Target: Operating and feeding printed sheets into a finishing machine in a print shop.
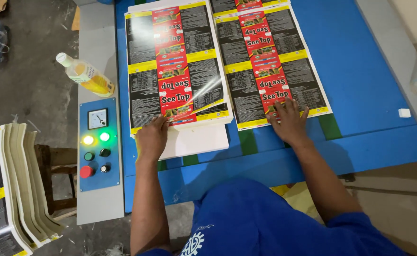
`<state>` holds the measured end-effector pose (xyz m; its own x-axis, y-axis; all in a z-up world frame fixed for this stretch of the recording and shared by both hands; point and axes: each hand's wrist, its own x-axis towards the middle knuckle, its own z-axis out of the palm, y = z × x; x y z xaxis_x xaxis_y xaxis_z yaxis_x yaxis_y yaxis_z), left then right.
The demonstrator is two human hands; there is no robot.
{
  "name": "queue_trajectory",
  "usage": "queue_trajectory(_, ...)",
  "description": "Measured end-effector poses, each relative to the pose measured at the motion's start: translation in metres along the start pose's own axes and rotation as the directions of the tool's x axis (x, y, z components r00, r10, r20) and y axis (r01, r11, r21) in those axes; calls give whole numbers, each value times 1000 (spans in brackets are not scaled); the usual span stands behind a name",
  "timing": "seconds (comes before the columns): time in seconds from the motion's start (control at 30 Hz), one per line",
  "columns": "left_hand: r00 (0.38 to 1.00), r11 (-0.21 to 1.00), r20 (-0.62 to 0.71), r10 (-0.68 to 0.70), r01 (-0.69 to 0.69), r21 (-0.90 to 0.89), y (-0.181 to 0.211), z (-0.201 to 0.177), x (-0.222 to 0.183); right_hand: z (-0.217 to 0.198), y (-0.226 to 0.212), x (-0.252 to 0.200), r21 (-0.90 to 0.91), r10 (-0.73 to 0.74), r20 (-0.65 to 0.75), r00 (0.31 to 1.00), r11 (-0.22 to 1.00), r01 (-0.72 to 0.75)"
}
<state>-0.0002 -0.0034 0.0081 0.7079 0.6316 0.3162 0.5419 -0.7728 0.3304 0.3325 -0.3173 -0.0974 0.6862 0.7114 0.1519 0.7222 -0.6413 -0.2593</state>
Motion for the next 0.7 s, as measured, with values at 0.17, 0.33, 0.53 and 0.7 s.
queue_trajectory(0.17, 999, 1000, -30, 21, -21, -5, -1, 2, -1, 0, 4, -3, 27, 14, -21, 1000, 1000, -13)
queue_trajectory(0.33, 1000, 1000, -19, 8, -8, -17, 1, 0, -1, 7, 14, -7, 0, 27, -27, 999, 1000, -27)
queue_trajectory(0.53, 1000, 998, -9, -30, 31, 48, -5, 7, 0, 3, 15, -14, 22, 31, -41, 999, 999, -31)
queue_trajectory(0.7, 1000, 1000, -20, -18, 18, 9, -4, 8, -1, 2, 15, -17, -9, 17, -59, 998, 1000, -17)
